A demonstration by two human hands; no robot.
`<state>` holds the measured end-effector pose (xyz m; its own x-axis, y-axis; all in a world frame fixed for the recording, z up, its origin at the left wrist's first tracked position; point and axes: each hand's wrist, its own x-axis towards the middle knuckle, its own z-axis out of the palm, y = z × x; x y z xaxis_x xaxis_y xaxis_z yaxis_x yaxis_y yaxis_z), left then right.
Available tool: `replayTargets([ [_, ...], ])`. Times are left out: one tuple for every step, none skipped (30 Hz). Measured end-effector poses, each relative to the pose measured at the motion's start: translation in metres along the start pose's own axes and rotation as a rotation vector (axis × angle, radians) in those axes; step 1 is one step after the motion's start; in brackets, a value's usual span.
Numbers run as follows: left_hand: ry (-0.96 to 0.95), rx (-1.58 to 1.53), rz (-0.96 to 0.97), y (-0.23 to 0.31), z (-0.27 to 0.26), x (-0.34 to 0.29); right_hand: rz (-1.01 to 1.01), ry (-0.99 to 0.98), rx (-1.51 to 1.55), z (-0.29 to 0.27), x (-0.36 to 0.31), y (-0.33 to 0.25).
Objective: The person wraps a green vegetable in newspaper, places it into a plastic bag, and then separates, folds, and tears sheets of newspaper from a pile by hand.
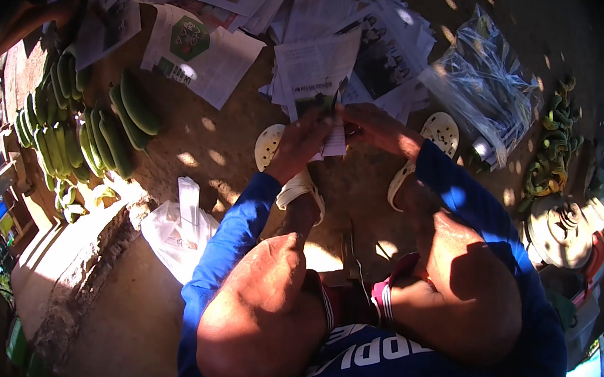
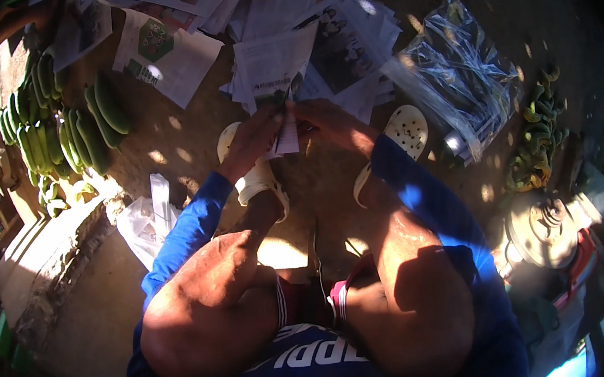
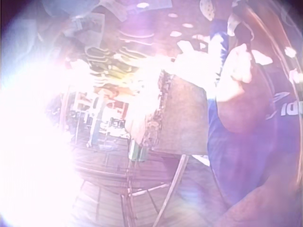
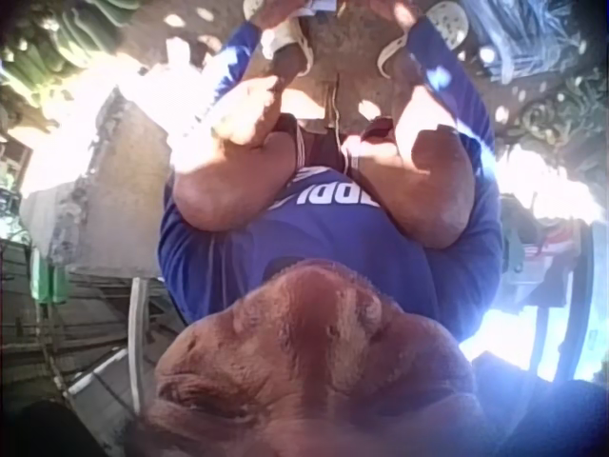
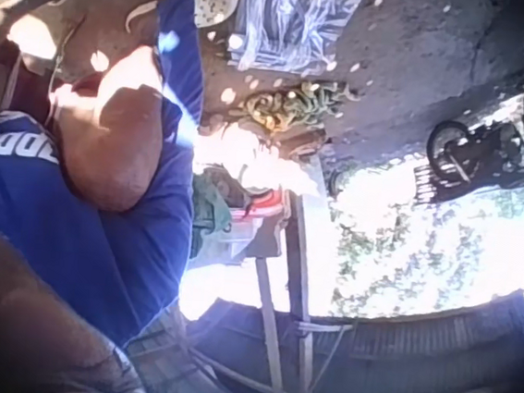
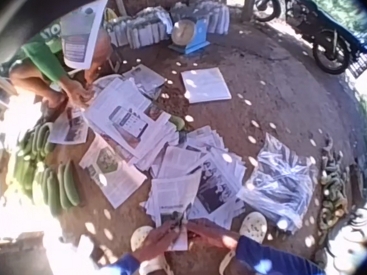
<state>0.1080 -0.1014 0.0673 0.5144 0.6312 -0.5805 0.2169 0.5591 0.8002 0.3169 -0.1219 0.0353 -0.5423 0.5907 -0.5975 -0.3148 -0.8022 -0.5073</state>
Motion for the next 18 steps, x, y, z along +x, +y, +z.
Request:
replayTargets([
  [0.009,-0.01,-0.02,-0.0005,-0.0008,0.0002,0.016,0.006,-0.006,-0.0003,0.0005,-0.0002],
  [0.014,-0.017,-0.03,-0.0012,-0.0016,0.0004,0.047,0.042,-0.017,-0.0005,0.0009,-0.0004],
  [0.02,-0.024,-0.04,-0.0021,-0.0023,0.0005,0.036,0.011,-0.015,-0.0004,0.0008,-0.0002],
  [0.017,-0.046,-0.022,-0.003,-0.003,0.0008,0.025,0.006,-0.008,-0.0004,0.0007,-0.0002],
  [0.018,-0.068,-0.017,-0.0038,-0.0038,0.0009,0.027,0.034,-0.002,-0.0004,0.0006,-0.0002],
  [0.015,-0.071,-0.002,-0.0046,-0.0044,0.0011,0.016,0.003,-0.004,-0.0001,0.0009,0.0],
  [0.009,-0.087,-0.012,-0.0052,-0.0048,0.001,0.029,0.036,-0.011,0.0005,0.0013,0.0005],
  [0.004,-0.098,-0.037,-0.0054,-0.0052,0.0011,0.039,0.074,-0.018,0.0006,0.0016,0.0007],
  [0.004,-0.106,-0.021,-0.0053,-0.0056,0.0011,0.044,0.07,-0.019,0.0006,0.002,0.0007],
  [-0.013,-0.088,-0.017,-0.0048,-0.0062,0.0009,0.055,0.074,-0.026,0.0006,0.0027,0.0007],
  [-0.025,-0.062,-0.025,-0.0041,-0.0065,0.0009,0.084,0.115,-0.039,0.0005,0.0031,0.0006],
  [-0.031,-0.07,-0.012,-0.0032,-0.0065,0.0003,0.066,0.079,-0.035,0.0003,0.0032,0.0006],
  [-0.037,-0.061,-0.008,-0.0023,-0.0063,-0.0006,0.069,0.088,-0.04,0.0001,0.0032,0.0006],
  [-0.044,-0.053,-0.004,-0.0015,-0.0059,-0.0009,0.082,0.119,-0.049,-0.0002,0.0031,0.0007],
  [-0.043,-0.054,-0.003,-0.0008,-0.0053,-0.0007,0.072,0.097,-0.046,-0.0004,0.003,0.0009],
  [-0.035,-0.022,0.006,-0.0003,-0.0044,-0.0002,0.076,0.105,-0.043,-0.0006,0.003,0.0011],
  [-0.015,0.02,0.002,-0.0001,-0.0037,0.0003,0.084,0.127,-0.041,-0.0008,0.003,0.0014],
  [-0.026,0.011,0.014,-0.0004,-0.0023,0.0005,0.081,0.113,-0.04,-0.001,0.0031,0.0017],
])
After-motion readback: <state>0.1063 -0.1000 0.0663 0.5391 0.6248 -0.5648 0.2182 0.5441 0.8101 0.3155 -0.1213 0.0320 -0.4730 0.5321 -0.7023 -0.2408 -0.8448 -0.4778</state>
